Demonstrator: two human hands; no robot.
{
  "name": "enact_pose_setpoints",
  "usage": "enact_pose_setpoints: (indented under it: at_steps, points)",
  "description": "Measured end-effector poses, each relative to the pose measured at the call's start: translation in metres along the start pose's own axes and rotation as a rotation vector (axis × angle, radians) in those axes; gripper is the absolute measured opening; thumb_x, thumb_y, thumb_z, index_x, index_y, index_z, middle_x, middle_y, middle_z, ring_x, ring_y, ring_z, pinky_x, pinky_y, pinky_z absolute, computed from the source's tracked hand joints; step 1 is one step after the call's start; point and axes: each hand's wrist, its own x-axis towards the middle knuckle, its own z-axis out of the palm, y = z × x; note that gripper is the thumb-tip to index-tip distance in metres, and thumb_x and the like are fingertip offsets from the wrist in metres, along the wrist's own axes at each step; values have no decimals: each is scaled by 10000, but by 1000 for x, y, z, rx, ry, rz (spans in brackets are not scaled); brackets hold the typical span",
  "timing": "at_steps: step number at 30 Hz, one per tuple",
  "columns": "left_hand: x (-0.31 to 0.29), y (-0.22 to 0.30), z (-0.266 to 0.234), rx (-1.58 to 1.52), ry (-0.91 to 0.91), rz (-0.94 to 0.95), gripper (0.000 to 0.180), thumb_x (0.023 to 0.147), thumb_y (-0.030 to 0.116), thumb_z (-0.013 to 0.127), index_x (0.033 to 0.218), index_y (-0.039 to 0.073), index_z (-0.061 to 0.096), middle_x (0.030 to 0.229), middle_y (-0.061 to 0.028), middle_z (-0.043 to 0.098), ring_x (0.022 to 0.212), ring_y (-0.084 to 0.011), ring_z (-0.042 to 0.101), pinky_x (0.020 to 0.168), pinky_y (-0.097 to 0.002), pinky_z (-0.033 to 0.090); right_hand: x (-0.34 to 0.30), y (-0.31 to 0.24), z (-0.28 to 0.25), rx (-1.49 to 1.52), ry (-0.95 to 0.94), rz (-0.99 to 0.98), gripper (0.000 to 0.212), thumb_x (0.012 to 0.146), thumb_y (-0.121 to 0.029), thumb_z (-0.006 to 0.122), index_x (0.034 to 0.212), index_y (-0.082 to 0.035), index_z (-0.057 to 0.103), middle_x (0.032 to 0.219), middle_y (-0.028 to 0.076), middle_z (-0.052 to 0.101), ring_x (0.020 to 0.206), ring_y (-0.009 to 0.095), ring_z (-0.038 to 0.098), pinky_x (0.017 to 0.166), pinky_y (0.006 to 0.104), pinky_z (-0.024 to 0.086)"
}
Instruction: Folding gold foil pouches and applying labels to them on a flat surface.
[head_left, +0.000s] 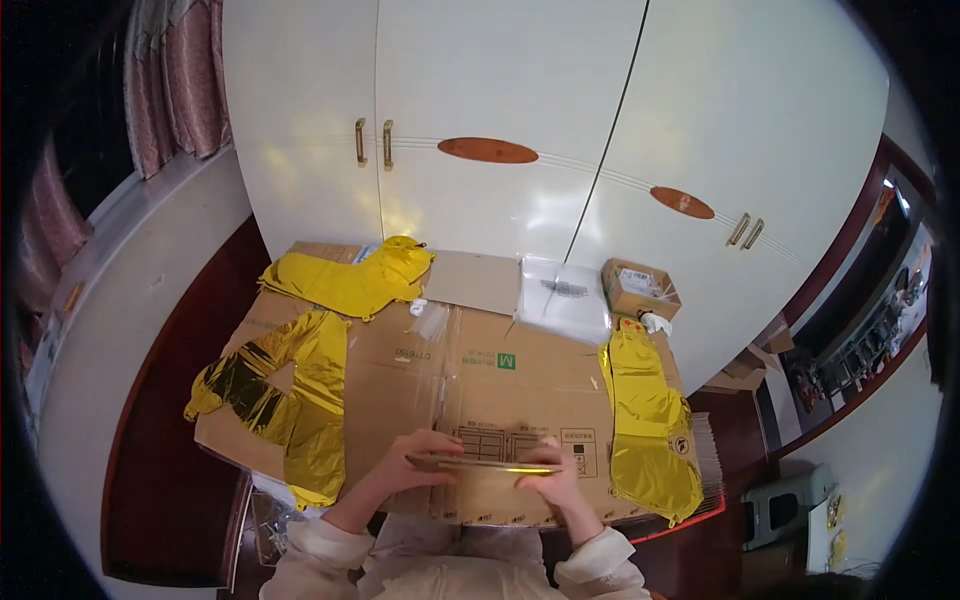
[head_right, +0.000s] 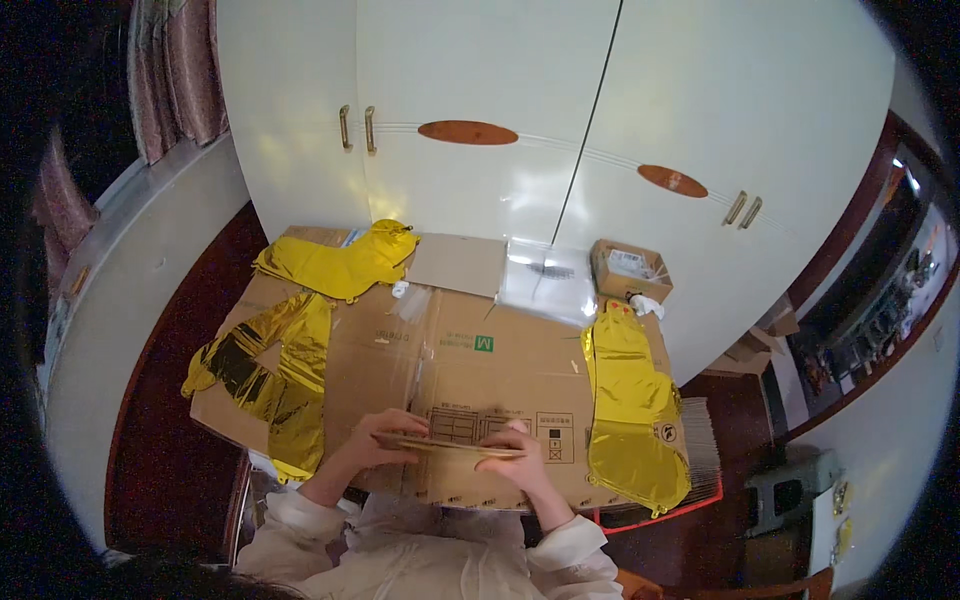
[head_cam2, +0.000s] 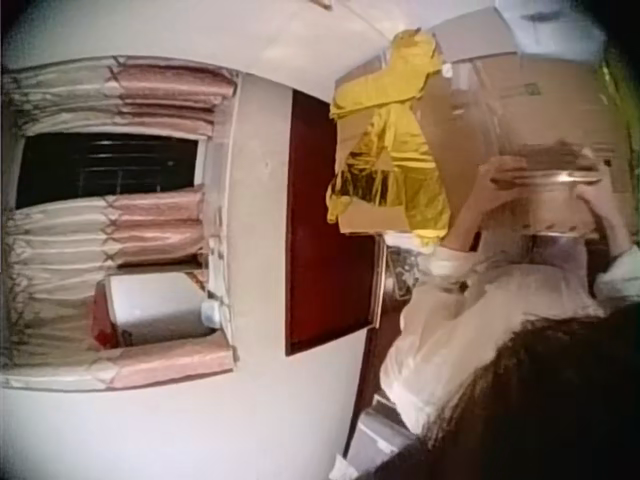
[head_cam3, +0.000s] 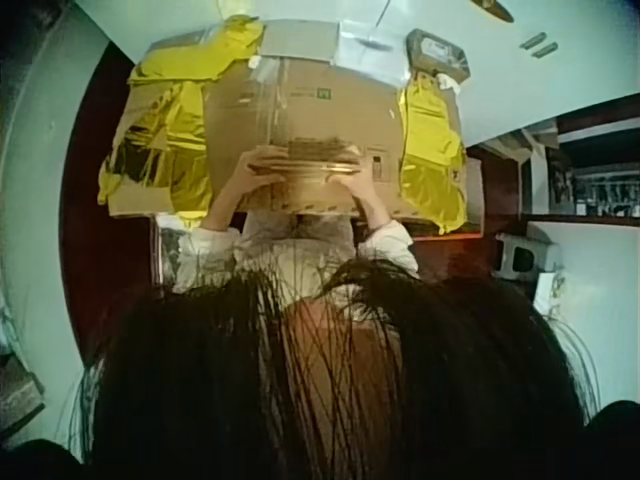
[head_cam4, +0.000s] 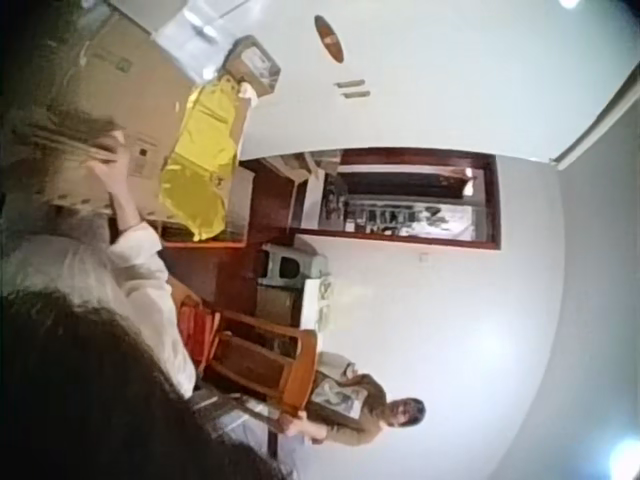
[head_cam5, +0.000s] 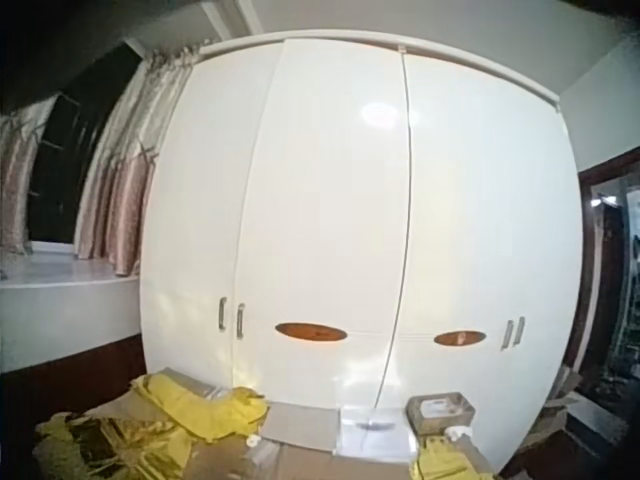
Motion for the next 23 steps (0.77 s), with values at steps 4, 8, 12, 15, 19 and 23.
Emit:
enact_pose_setpoints:
  at_steps: [4, 8, 12, 15, 19, 23]
  points:
    - [-2, 0, -1, -15, 44, 23, 430, 704, 92, 855, 1109, 63, 712, 1113, -94, 703, 1041, -224, 656, 904, -349, 514, -14, 26, 6, 79, 8, 133, 436, 552, -283, 946, 844, -38, 735, 794, 53, 655, 824, 205, 571, 763, 334, 452]
    - [-8, -11, 0, -138, 54, -224, 402, 726, 52, 835, 1106, 36, 703, 1031, -62, 717, 929, -142, 668, 817, -304, 539, -9, 22, 8, 91, -9, 127, 364, 630, -218, 915, 859, -17, 716, 825, 68, 667, 819, 210, 595, 771, 346, 467]
    - [-9, -5, 9, -349, 213, -338, 293, 784, 41, 793, 1062, 20, 705, 953, -7, 719, 866, -81, 643, 762, -274, 532, -10, 17, 8, 188, -30, 232, 244, 753, -108, 832, 938, -13, 704, 911, 39, 678, 815, 147, 612, 766, 308, 489]
    - [-11, -11, 6, -275, 217, -259, 202, 835, 39, 744, 1032, 16, 706, 946, 7, 713, 881, -89, 638, 768, -270, 518, -10, 5, 17, 264, 87, 299, 205, 856, -145, 752, 999, -9, 697, 940, 25, 688, 836, 137, 611, 770, 297, 489]
    - [-11, -14, 11, -339, 310, -255, 181, 887, 69, 702, 1057, 9, 700, 959, -1, 710, 909, -83, 626, 791, -272, 509, -18, 28, 16, 414, 110, 265, 272, 942, -211, 660, 1128, -11, 658, 1024, 15, 683, 924, 134, 611, 799, 291, 486]
    - [-16, -15, 9, -305, 307, -361, 219, 922, 133, 682, 1121, 44, 701, 1004, 1, 709, 929, -86, 621, 819, -278, 502, -24, 21, 16, 528, 173, 536, 313, 959, -258, 633, 1168, -27, 650, 1085, 37, 681, 992, 134, 606, 873, 281, 470]
